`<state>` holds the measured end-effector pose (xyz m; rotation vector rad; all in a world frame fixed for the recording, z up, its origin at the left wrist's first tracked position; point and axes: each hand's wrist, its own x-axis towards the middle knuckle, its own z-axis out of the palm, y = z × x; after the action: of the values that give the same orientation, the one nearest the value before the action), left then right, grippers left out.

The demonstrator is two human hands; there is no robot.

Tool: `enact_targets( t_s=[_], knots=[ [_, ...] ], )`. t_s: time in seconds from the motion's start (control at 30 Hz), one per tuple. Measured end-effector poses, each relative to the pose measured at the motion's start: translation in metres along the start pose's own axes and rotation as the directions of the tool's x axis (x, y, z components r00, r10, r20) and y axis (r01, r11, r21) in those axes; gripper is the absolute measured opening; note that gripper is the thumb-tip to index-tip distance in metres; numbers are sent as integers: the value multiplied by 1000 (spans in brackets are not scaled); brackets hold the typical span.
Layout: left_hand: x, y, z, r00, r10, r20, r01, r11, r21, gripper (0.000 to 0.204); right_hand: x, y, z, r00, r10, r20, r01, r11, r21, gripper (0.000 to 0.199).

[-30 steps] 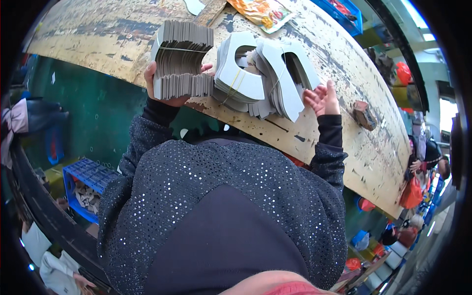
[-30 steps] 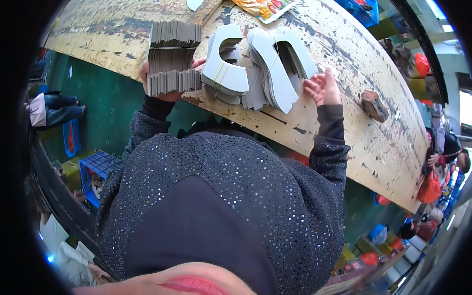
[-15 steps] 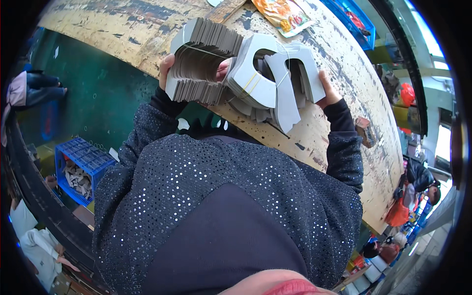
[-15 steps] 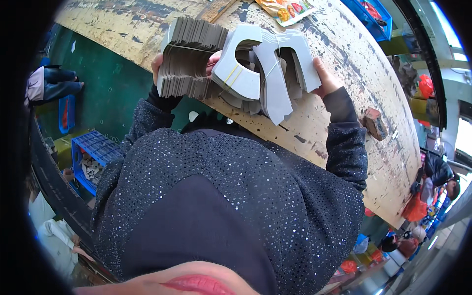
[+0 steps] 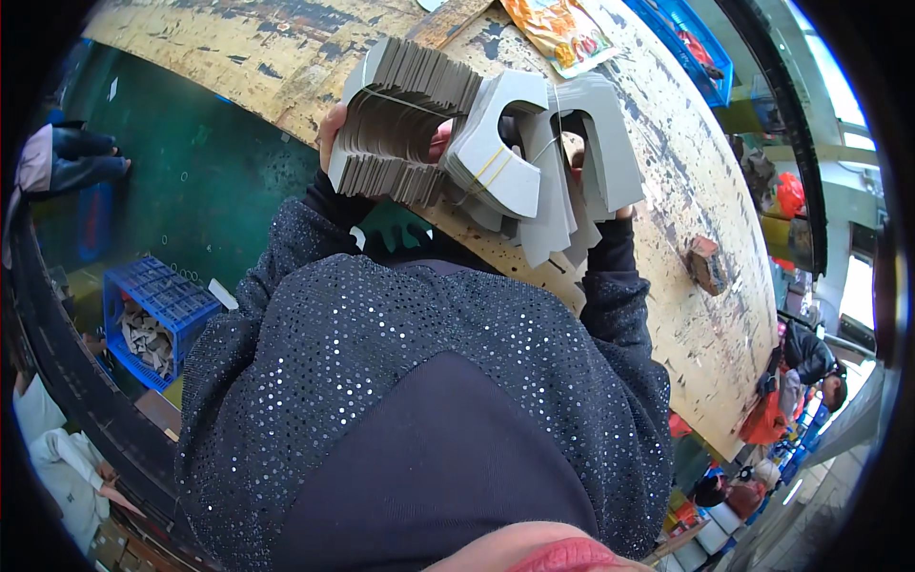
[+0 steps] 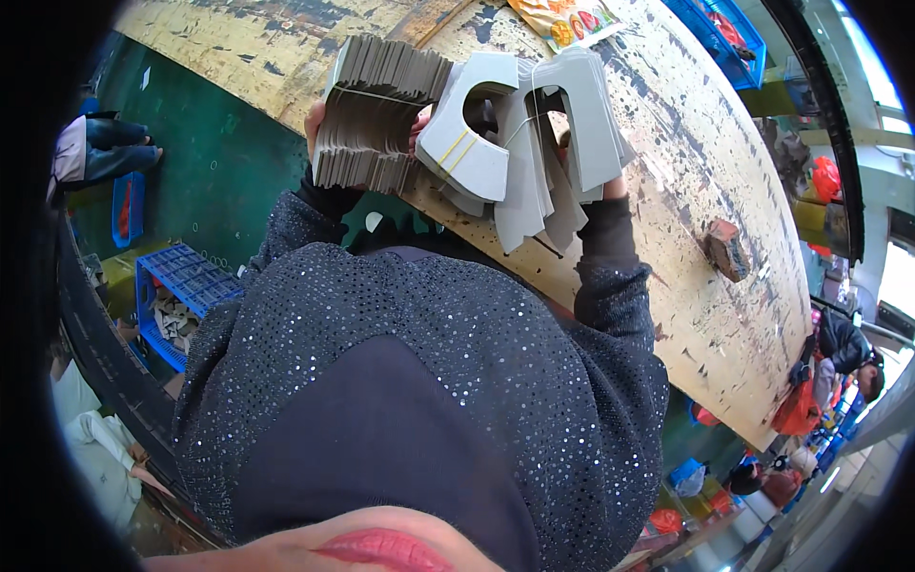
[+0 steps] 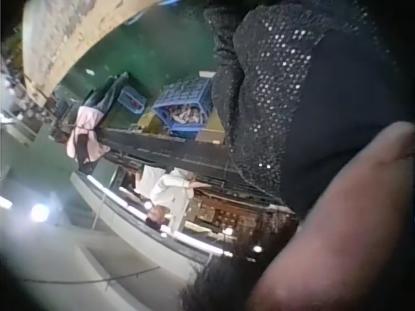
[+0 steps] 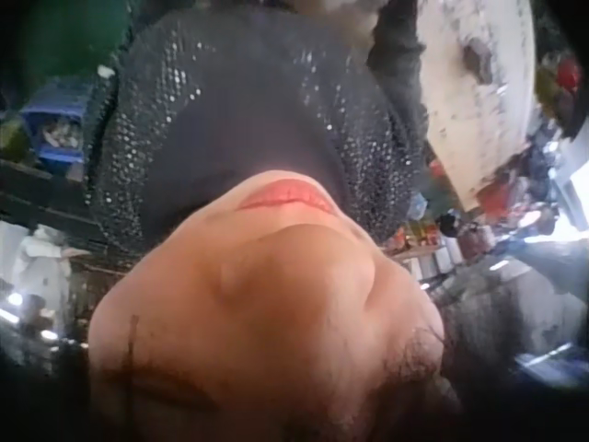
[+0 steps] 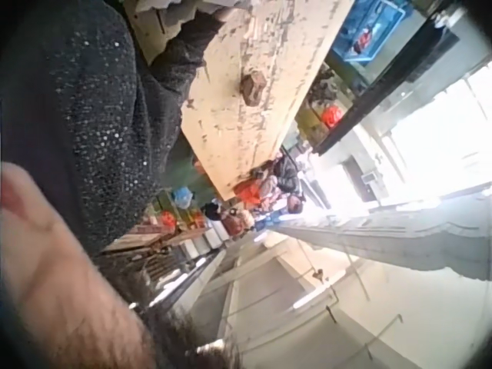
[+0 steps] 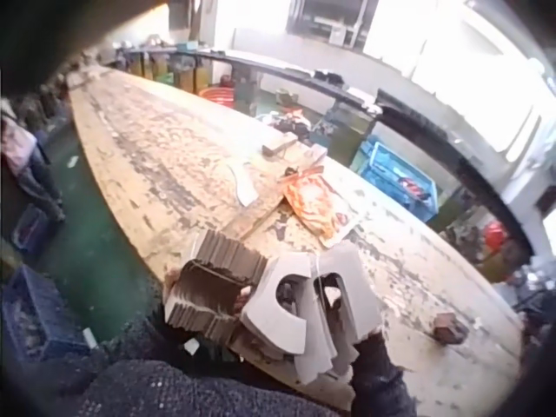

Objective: The person aligns stacks of cardboard cutouts on a workbench and bundles them with rubber bands. They retrieve another rubber band from a container, fasten an additional stack, and carry the bundled cutouts across the room.

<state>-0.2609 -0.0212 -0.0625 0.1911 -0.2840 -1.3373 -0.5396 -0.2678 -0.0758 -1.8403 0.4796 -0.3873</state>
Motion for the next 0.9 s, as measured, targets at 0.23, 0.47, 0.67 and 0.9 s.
enact_targets(
  t_s=[0.23, 0.47, 0.67, 0.9],
  knots=[
    [-1, -3, -2, 988, 37, 150, -16, 990, -142, 82, 2, -13, 44, 963, 264, 51, -142, 337, 931, 38],
    [-35, 15, 8, 978, 209, 1, -206, 961, -185, 69, -16, -13, 65, 921, 359, 150, -328, 509, 796, 39],
    [-85, 74, 12, 914, 398, -78, -399, 917, -7, 62, 39, -25, 117, 922, 317, 222, -377, 610, 697, 40],
    [-180, 194, -5, 793, 595, 132, -600, 800, 3, 70, 138, -76, 260, 933, 219, 284, -348, 746, 567, 41]
  ],
)
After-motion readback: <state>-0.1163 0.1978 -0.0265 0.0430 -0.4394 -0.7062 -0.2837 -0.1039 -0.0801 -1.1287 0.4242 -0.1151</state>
